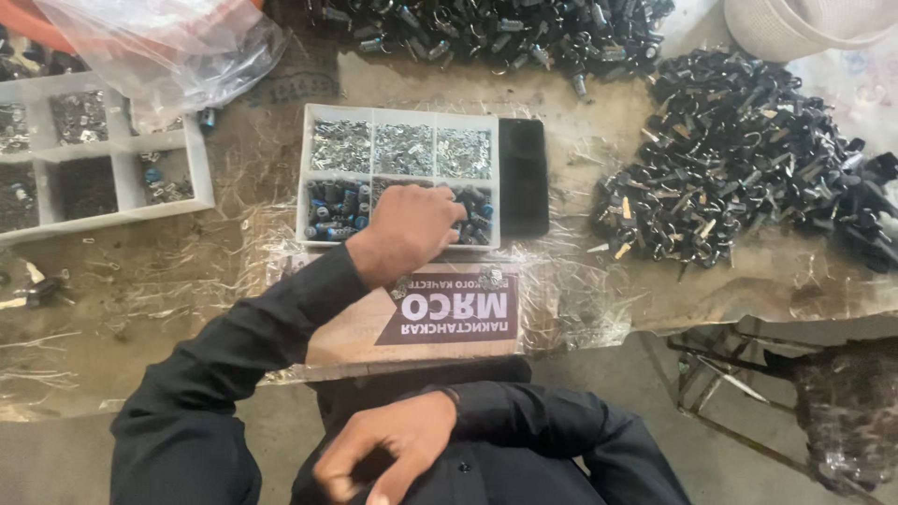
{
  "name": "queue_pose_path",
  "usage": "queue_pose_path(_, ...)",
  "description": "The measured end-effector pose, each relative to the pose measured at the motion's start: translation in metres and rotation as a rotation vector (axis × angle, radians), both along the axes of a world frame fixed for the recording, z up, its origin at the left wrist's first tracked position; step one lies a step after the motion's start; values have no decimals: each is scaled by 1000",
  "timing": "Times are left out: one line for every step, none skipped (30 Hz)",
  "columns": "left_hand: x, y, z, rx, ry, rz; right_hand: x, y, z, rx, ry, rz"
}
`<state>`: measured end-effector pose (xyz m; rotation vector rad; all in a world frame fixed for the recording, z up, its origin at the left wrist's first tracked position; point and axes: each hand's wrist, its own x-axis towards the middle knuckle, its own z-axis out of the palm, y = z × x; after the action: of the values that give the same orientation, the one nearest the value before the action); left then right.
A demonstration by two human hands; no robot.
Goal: The person sits at a workshop table and assembles small metal valve components by hand, picking parts from a compartment organizer box and fitting them together one at a time, placing finished assemblies aside and reaching for more parts from piles on the table.
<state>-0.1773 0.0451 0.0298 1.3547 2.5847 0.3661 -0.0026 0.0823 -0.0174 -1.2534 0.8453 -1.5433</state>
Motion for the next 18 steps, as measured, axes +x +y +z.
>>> queue_pose_path(-1,1,0,-8,-10,0,1,-6,0,-123,10,-40)
queue_pose_path(-2,3,-1,-15,-17,-4,1,-12,-1,-245,27,-82)
queue_pose_path(-3,4,-2,-23,-23,-10,3,-19,-3,-275,43,-94)
queue_pose_path(-4,6,-2,-5,-4,-22,7,-25,-4,-303,62,-107)
queue_pose_path(-3,8,-3,14,17,-32,7,-28,-6,-331,83,-119)
queue_pose_path(-2,9,-4,28,33,-43,7,-27,-8,-283,73,-111)
queue_pose_path(-3,10,-5,31,57,-73,5,-24,-8,-235,66,-106)
queue_pose_path(-3,11,-5,38,82,-100,2,-16,-6,-173,78,-101)
queue_pose_path(-4,11,-6,45,105,-125,-1,-8,-2,-112,90,-95)
queue_pose_path(-5,11,-5,61,116,-144,-9,4,3,-44,118,-99)
queue_pose_path(-5,10,-5,74,115,-171,-10,18,12,-31,149,-200)
queue_pose_path(-5,10,-5,88,112,-197,-13,31,22,-13,181,-301)
queue_pose_path(-5,11,-3,91,109,-218,-12,48,34,-45,237,-487)
queue_pose_path(-5,11,-1,95,105,-233,-8,65,46,-76,232,-619)
queue_pose_path(-4,12,1,99,103,-242,-4,83,59,-101,229,-753)
queue_pose_path(-4,12,6,126,110,-250,-3,89,69,-222,223,-855)
queue_pose_path(-4,13,11,155,119,-252,0,96,77,-339,225,-960)
queue_pose_path(-3,14,17,185,130,-251,0,97,83,-555,271,-1078)
